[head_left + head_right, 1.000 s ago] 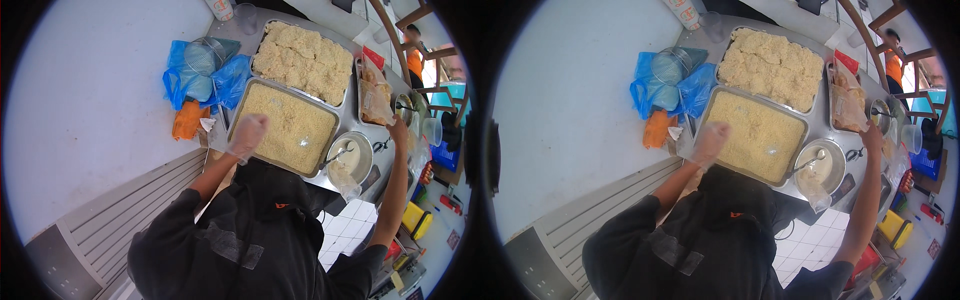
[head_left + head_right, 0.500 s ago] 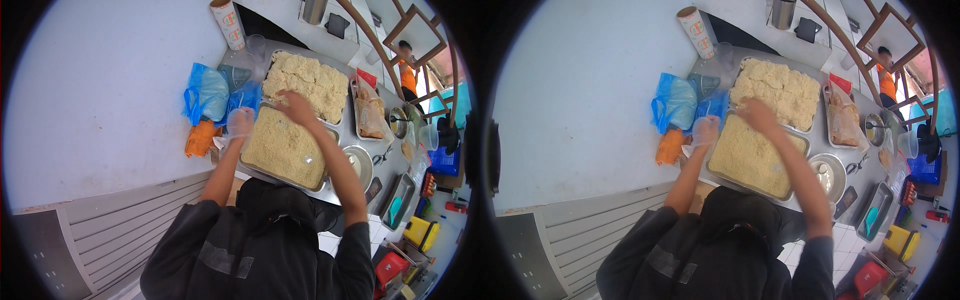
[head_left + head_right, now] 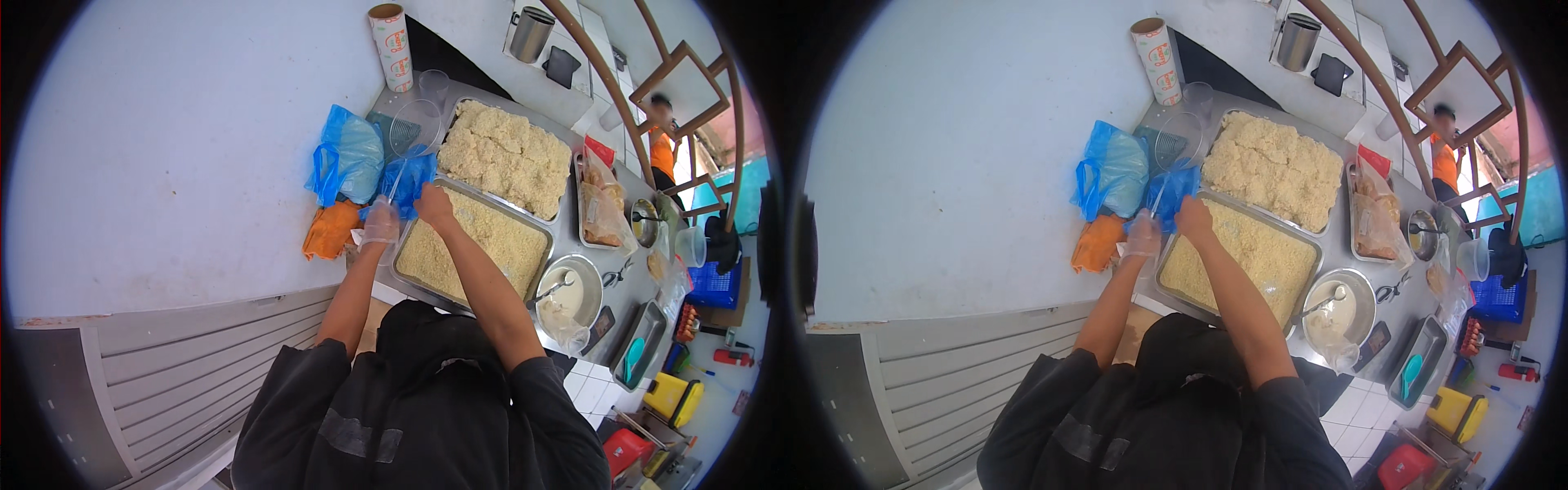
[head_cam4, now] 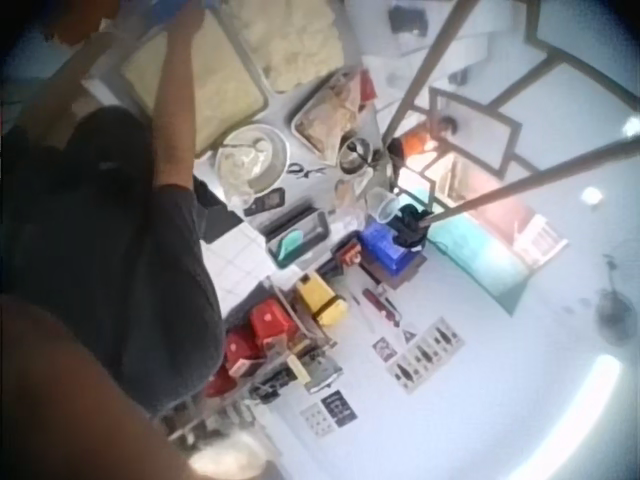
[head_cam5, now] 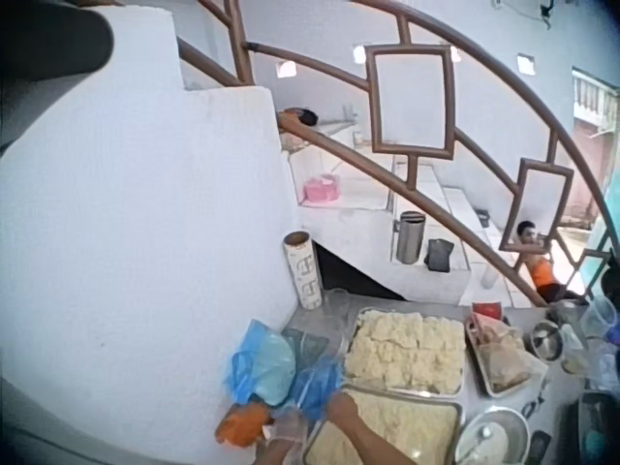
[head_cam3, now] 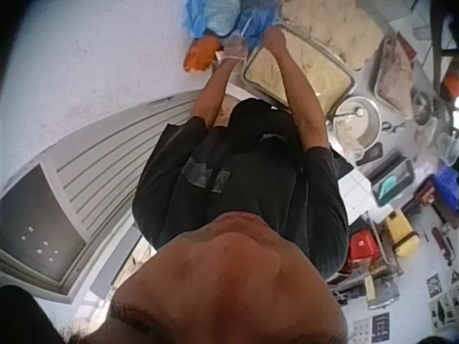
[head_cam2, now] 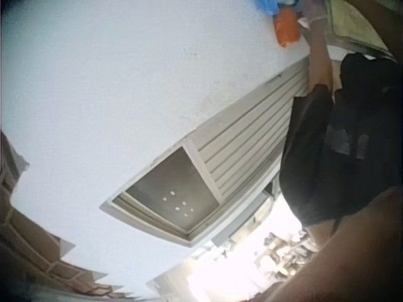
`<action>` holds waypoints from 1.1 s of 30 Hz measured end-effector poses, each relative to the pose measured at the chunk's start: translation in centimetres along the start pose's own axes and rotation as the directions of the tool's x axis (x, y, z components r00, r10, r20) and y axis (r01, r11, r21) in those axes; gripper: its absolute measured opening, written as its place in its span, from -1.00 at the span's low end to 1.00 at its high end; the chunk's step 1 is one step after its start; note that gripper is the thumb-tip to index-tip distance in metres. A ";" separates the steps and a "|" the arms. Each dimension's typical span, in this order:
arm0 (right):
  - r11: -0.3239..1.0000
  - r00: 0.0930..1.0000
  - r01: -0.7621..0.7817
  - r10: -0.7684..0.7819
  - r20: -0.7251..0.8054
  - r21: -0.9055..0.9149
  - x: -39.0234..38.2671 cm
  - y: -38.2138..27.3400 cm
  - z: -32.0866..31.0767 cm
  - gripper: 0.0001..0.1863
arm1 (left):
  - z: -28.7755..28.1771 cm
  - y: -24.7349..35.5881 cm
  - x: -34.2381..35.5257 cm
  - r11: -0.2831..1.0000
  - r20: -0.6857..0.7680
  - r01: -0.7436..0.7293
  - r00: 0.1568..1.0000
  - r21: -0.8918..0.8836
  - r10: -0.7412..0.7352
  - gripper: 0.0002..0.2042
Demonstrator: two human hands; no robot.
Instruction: The person coats pieces of raw chicken in a white liquid and then in breadcrumbs, transferring them from a plastic bag to a bowl and then into a tray.
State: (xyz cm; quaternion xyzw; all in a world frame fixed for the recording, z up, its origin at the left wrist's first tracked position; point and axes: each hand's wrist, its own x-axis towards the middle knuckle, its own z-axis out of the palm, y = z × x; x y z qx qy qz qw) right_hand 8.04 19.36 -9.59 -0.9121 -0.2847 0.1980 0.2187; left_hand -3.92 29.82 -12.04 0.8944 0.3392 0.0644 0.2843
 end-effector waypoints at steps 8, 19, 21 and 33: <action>0.689 0.967 0.243 -0.118 -0.226 0.682 -2.1 1.8 -5.7 -0.89 | -3.4 -2.8 2.3 0.987 -0.028 0.027 0.999 -0.158 -0.032 -0.66; 0.128 0.976 -0.029 0.219 0.000 0.991 -7.9 4.9 -5.0 -0.93 | -4.5 2.8 -2.6 0.991 -0.055 0.070 0.996 -0.115 -0.077 -0.40; 0.174 0.959 0.010 0.276 -0.059 0.985 -7.7 4.0 -5.0 -0.93 | -2.6 1.3 -3.1 0.991 0.015 0.017 1.000 -0.134 -0.016 -0.39; 0.320 0.954 -0.080 0.298 -0.020 0.944 -8.3 2.6 -1.6 -0.84 | -14.8 4.1 2.8 0.989 -0.020 -0.140 0.990 -0.047 0.139 -0.50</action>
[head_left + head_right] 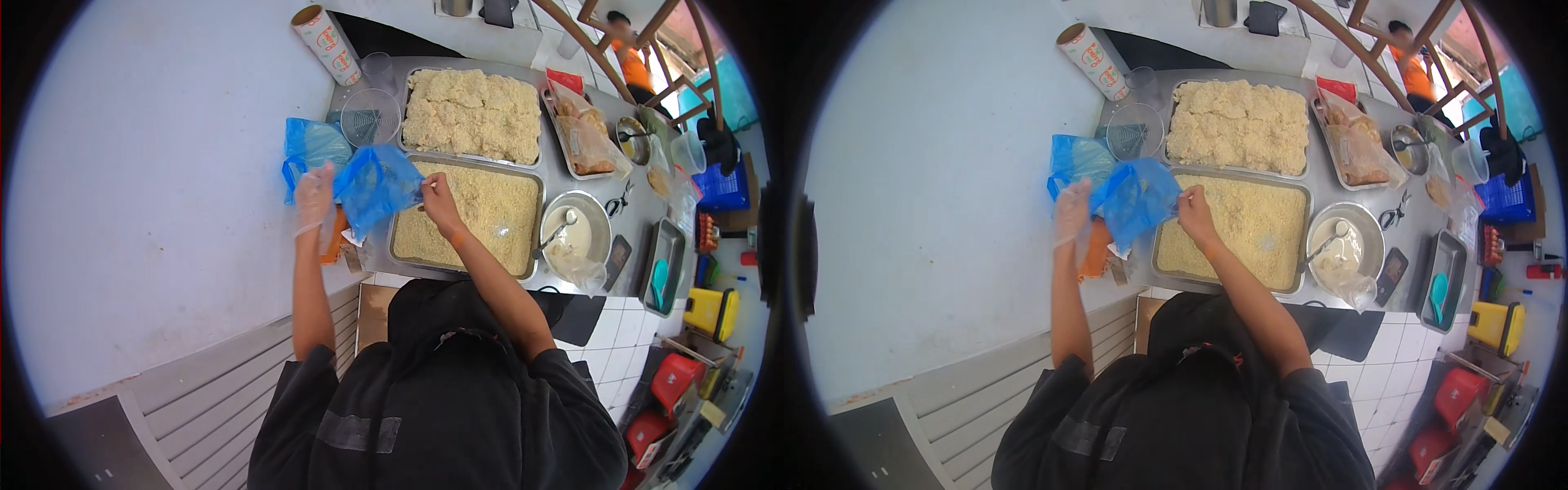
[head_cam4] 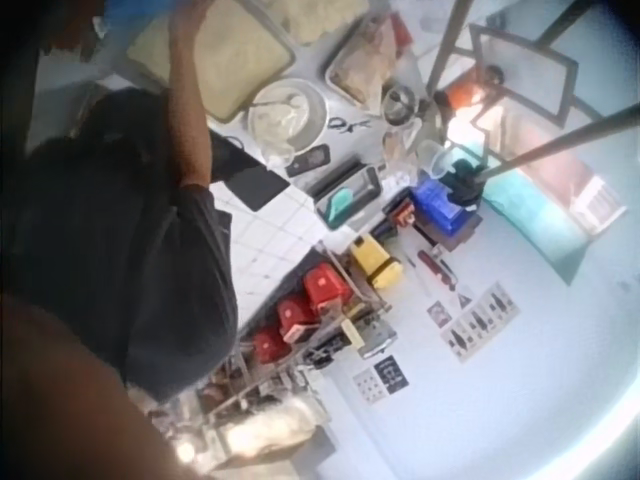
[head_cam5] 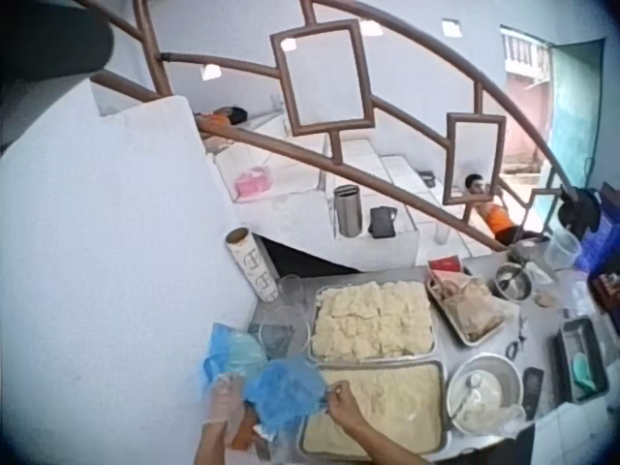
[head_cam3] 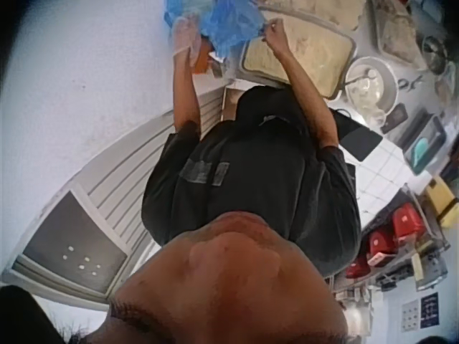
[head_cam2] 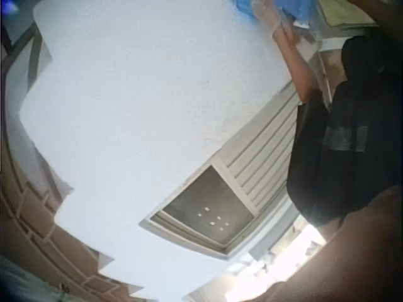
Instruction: The person coats pieces of raw chicken in a white liquid and then in breadcrumbs, transferring them from a plastic bag to a bowl and then into a tray.
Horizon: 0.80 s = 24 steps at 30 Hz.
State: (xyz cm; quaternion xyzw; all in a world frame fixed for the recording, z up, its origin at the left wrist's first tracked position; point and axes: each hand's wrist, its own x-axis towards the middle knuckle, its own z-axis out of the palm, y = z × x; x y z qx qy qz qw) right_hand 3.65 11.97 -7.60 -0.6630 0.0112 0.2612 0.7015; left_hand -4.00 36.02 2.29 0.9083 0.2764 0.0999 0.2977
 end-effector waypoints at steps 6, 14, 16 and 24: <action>0.957 1.000 -0.008 0.012 0.012 -0.289 0.5 -0.2 -2.0 -0.72 | -4.0 4.7 -5.7 0.992 0.233 -0.040 0.970 -0.123 0.068 -0.72; 0.143 0.707 0.571 -0.586 0.396 -0.808 0.9 -5.1 3.7 -0.69 | -3.3 0.3 -7.4 0.886 0.121 -0.431 0.902 0.170 0.415 -0.86; 0.217 0.783 0.547 -0.475 0.403 -0.808 4.1 -5.2 3.7 -0.74 | -4.8 0.8 -8.3 0.773 0.017 -0.484 0.852 0.411 0.524 -0.91; 0.438 0.877 0.477 -0.185 0.443 -0.762 3.3 -7.6 5.4 -0.80 | 0.8 -0.4 -15.3 0.995 -0.174 0.068 0.982 -0.071 -0.080 -0.68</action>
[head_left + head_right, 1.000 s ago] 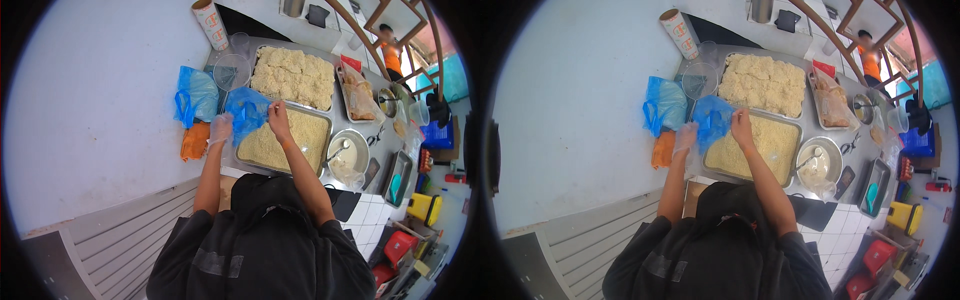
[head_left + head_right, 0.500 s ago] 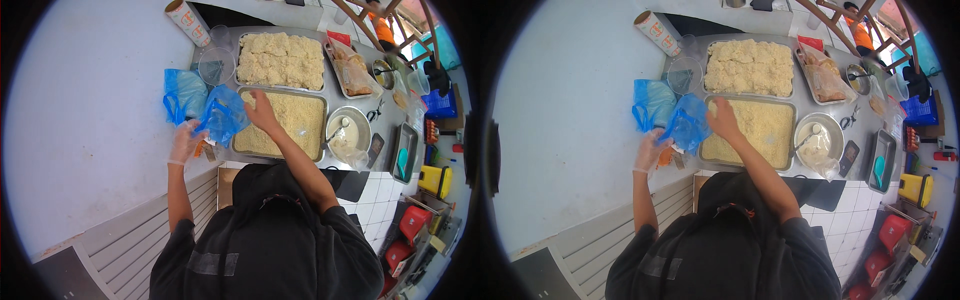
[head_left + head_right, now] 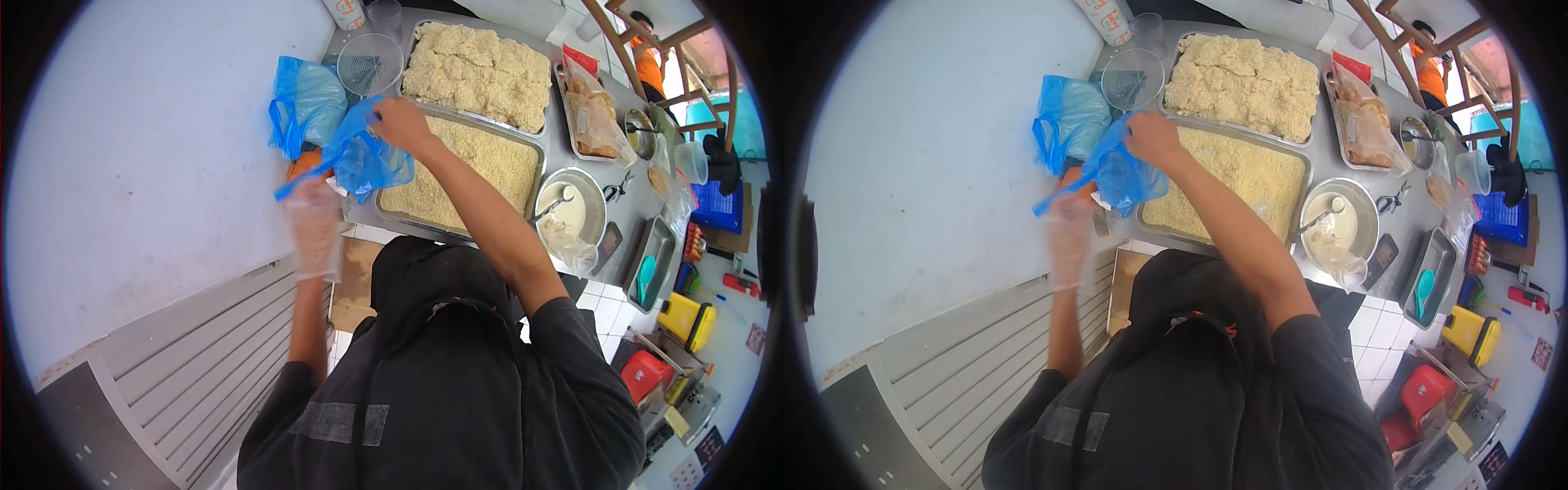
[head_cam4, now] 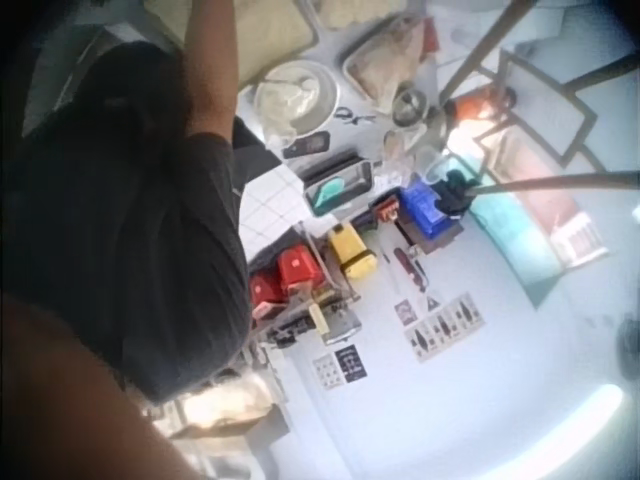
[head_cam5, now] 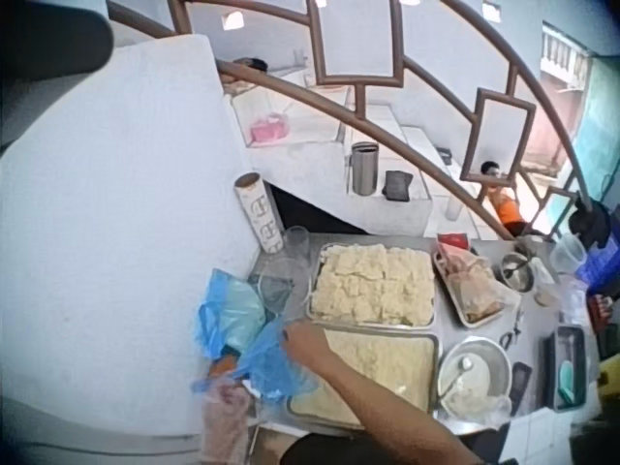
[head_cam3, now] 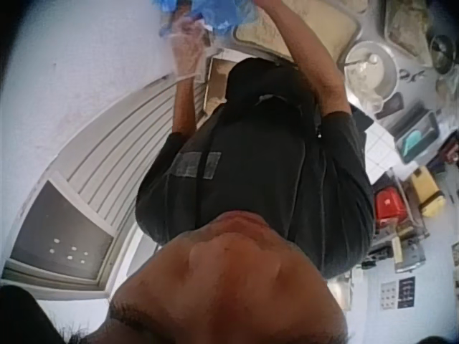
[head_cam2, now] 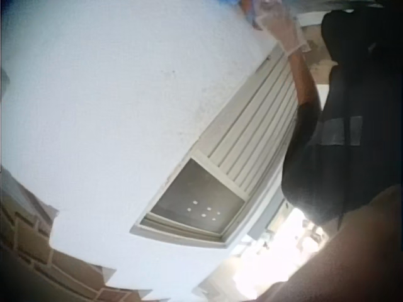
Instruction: The person coats pieces of raw chicken in a white liquid and then in breadcrumbs, transferring them from a plastic bag to a bowl and then into a tray.
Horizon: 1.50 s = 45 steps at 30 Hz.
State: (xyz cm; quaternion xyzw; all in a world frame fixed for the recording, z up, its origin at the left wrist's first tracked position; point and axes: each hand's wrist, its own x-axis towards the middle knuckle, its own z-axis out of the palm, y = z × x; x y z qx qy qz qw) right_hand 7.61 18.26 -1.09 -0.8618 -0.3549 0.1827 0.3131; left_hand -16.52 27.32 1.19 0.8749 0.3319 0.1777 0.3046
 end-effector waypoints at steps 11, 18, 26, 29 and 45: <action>0.998 0.998 0.051 -0.050 0.041 -0.030 0.3 -2.0 1.1 -0.52 | 14.6 -5.9 9.8 0.848 0.355 -0.218 0.934 0.483 0.038 -0.75; 0.986 0.981 -0.165 0.168 -0.100 0.036 1.6 2.3 -2.7 -0.55 | 8.6 -3.4 2.7 0.236 0.318 0.468 0.819 -0.852 -0.478 -0.68; 0.929 0.879 -0.035 0.204 -0.431 0.367 -6.9 15.4 -11.2 -0.43 | 6.9 -2.1 1.6 0.090 0.262 0.344 0.838 -0.935 -0.480 -0.71; 0.934 0.406 -0.356 0.151 -0.901 -0.004 -16.0 27.8 -18.4 -0.37 | 6.6 -1.7 1.3 0.187 0.255 0.400 0.815 -0.897 -0.521 -0.75; 0.434 0.252 0.063 0.864 -0.435 0.899 -17.6 36.4 -25.1 -0.39 | 6.6 -2.0 5.6 0.163 0.128 0.214 0.897 -0.963 -0.422 -0.77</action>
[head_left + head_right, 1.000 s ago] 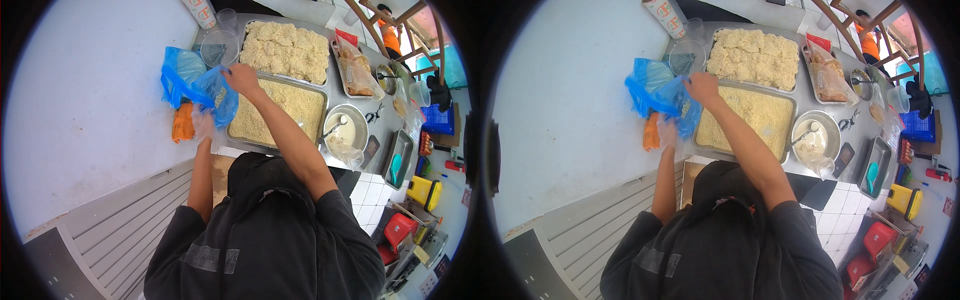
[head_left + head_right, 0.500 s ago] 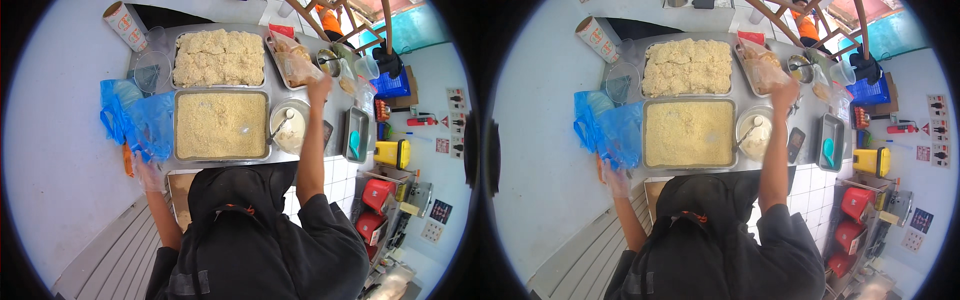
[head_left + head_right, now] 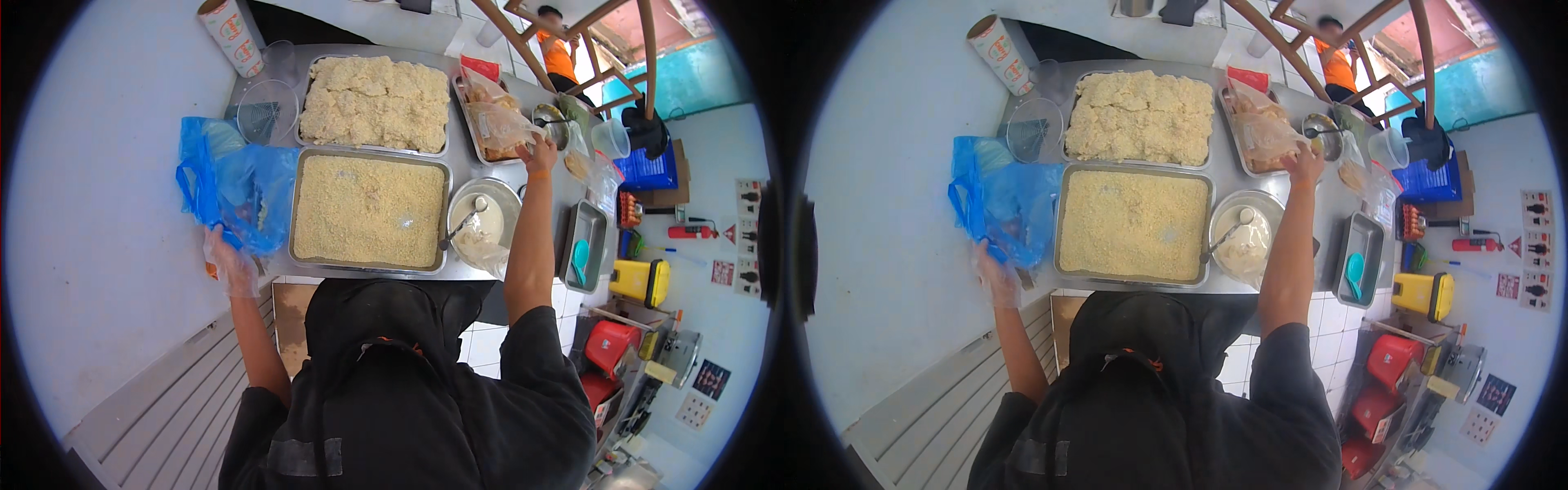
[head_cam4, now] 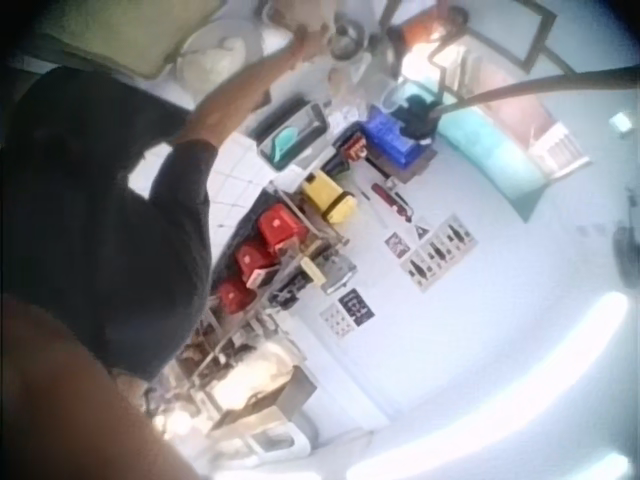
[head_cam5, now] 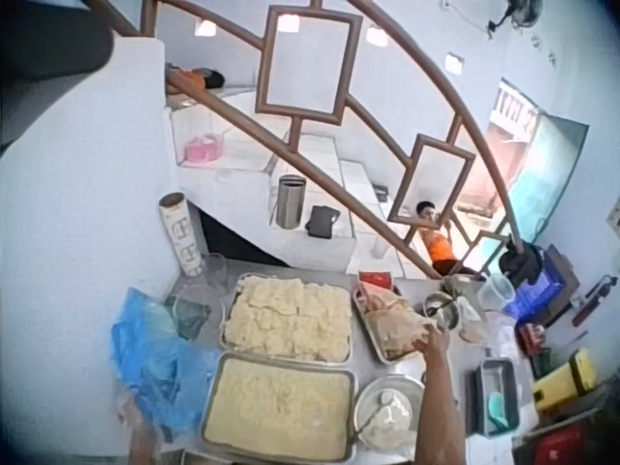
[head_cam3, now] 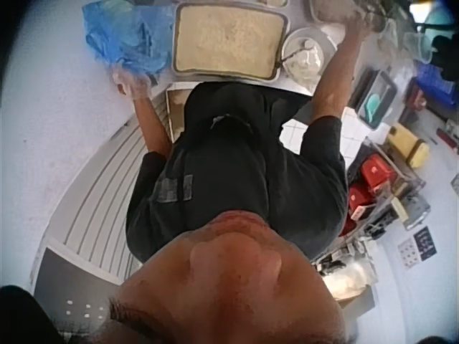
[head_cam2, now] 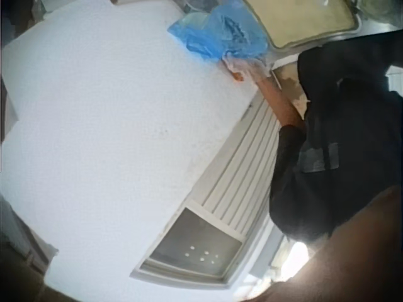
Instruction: The person coats pieces of raw chicken in a white liquid and then in breadcrumbs, transferring them from a plastic bag to a bowl and then into a tray.
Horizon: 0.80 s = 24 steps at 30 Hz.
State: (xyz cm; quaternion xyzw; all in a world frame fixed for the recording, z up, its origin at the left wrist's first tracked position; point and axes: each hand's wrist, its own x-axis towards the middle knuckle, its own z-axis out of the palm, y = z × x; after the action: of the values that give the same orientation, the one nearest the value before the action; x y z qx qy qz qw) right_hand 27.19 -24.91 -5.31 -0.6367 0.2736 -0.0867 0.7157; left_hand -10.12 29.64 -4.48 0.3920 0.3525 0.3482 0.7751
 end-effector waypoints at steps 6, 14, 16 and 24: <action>0.951 0.958 0.278 -0.284 -0.029 -0.136 -0.9 -2.9 1.3 -0.56 | 3.2 0.7 -1.0 0.999 -0.108 -0.044 0.993 0.023 0.047 -0.75; 0.665 0.841 0.511 -0.517 0.158 -0.544 1.6 -4.2 1.5 -0.64 | -3.0 -3.8 3.1 0.976 -0.134 -0.108 0.982 0.188 0.135 -0.59; 0.700 0.838 0.545 -0.464 0.287 -0.461 -3.4 -5.6 4.8 -0.65 | -6.8 -4.1 4.9 0.930 -0.154 -0.205 0.953 0.304 0.261 -0.64; 0.638 0.530 0.754 -0.451 0.718 -0.156 -23.2 -19.0 11.4 -0.69 | -1.2 -0.8 2.4 0.996 -0.089 0.003 0.996 0.092 0.005 -0.54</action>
State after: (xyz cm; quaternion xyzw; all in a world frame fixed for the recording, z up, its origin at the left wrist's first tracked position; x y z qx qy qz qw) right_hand 17.77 -7.39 19.84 -0.8286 -0.2112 -0.0570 0.5153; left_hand -9.67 31.73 -6.36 0.4115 0.4021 0.3490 0.7397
